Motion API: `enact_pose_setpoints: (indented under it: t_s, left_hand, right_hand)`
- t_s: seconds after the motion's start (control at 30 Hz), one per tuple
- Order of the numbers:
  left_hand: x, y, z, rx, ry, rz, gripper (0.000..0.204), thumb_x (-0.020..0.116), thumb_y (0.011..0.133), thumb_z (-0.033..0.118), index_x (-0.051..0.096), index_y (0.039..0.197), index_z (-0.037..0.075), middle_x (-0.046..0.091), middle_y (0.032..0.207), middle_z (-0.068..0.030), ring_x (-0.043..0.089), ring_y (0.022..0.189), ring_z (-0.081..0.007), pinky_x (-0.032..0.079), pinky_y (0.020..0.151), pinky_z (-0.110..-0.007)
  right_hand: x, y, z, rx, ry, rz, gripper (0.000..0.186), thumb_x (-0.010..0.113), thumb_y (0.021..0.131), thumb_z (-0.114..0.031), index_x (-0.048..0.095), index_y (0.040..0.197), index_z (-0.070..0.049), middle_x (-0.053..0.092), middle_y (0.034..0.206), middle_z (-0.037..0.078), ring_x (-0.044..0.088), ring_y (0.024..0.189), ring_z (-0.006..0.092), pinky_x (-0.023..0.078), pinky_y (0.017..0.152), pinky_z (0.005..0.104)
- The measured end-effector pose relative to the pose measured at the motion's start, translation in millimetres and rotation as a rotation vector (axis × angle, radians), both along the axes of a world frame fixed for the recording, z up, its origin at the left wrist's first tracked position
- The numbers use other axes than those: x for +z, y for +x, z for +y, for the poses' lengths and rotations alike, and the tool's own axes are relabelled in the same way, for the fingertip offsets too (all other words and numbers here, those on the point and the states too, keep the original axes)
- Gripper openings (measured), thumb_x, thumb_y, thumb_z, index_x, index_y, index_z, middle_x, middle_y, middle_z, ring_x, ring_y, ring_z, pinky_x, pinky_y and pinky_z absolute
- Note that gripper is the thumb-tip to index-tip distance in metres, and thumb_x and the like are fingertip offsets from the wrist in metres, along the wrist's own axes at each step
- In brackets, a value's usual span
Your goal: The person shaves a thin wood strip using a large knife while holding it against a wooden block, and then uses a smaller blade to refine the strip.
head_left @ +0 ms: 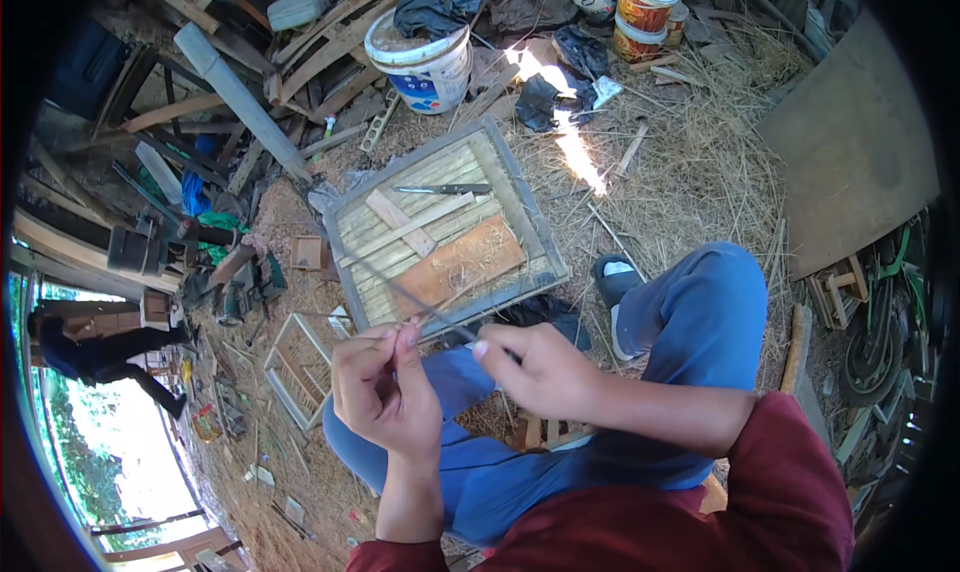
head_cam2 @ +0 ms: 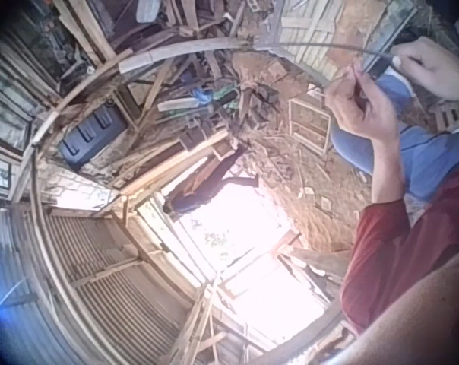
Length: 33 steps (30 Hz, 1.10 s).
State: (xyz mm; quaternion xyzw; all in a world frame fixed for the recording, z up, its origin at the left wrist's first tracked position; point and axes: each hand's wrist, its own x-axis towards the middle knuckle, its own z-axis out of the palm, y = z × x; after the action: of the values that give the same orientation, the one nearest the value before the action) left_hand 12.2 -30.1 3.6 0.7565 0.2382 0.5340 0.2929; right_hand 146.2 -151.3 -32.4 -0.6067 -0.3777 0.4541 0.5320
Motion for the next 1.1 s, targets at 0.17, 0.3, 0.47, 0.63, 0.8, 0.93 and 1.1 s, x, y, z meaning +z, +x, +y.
enact_pose_setpoints:
  t_s: [0.17,0.3,0.47,0.63,0.8,0.93,1.1]
  left_hand:
    - [-3,1,3,-0.026,-0.026,-0.049,0.019,0.073,0.095,-0.016,0.058,0.100,-0.005,0.064,0.099,-0.0151,0.071,0.088,-0.0216,0.065,0.078,-0.034]
    - [-1,-8,10,-0.015,-0.004,0.013,0.013,0.065,0.103,-0.010,0.054,0.103,-0.003,0.060,0.107,-0.0114,0.072,0.098,-0.0182,0.071,0.087,-0.036]
    - [-4,-9,7,-0.055,0.034,0.032,0.012,0.065,0.103,-0.009,0.055,0.104,-0.004,0.061,0.108,-0.0117,0.073,0.098,-0.0188,0.071,0.088,-0.037]
    - [-3,-13,11,-0.029,-0.012,0.011,0.013,0.065,0.103,-0.010,0.054,0.104,-0.003,0.060,0.109,-0.0116,0.073,0.097,-0.0195,0.071,0.087,-0.036]
    - [-4,-11,7,-0.051,-0.020,0.008,0.014,0.065,0.103,-0.010,0.054,0.105,-0.002,0.060,0.108,-0.0113,0.072,0.100,-0.0195,0.071,0.087,-0.037]
    - [-3,-15,11,-0.048,-0.008,0.023,0.015,0.065,0.102,-0.010,0.053,0.105,-0.001,0.059,0.108,-0.0111,0.071,0.102,-0.0190,0.072,0.087,-0.037]
    - [-6,-7,7,-0.048,-0.015,-0.020,0.018,0.067,0.100,-0.013,0.053,0.102,-0.002,0.060,0.104,-0.0128,0.071,0.094,-0.0202,0.070,0.081,-0.035]
  right_hand:
    - [-21,5,2,-0.014,0.061,-0.101,0.034,0.057,0.111,-0.029,0.066,0.097,0.000,0.060,0.069,0.021,0.059,0.061,0.0324,0.049,0.061,0.0454]
    - [-20,5,3,-0.007,-0.014,-0.124,0.037,0.056,0.111,-0.031,0.067,0.095,0.001,0.061,0.069,0.022,0.059,0.061,0.0367,0.050,0.063,0.0465]
    - [-23,6,-2,0.016,-0.059,-0.131,0.038,0.055,0.113,-0.032,0.063,0.094,0.001,0.059,0.069,0.020,0.055,0.059,0.0286,0.050,0.064,0.0425]
    - [-27,7,0,0.002,-0.025,-0.202,0.042,0.059,0.109,-0.039,0.070,0.093,-0.001,0.064,0.067,0.022,0.067,0.061,0.0420,0.051,0.061,0.0498]
    - [-33,14,-3,-0.019,-0.049,-0.204,0.041,0.059,0.109,-0.038,0.071,0.095,-0.002,0.065,0.068,0.023,0.067,0.062,0.0424,0.052,0.063,0.0505]
    - [-32,18,-3,0.008,-0.130,-0.184,0.039,0.059,0.109,-0.038,0.072,0.099,-0.002,0.067,0.070,0.022,0.068,0.064,0.0429,0.052,0.064,0.0508]
    - [-64,23,-7,0.025,-0.171,-0.219,0.039,0.057,0.109,-0.037,0.073,0.102,-0.001,0.068,0.075,0.026,0.070,0.074,0.0466,0.054,0.070,0.0527]
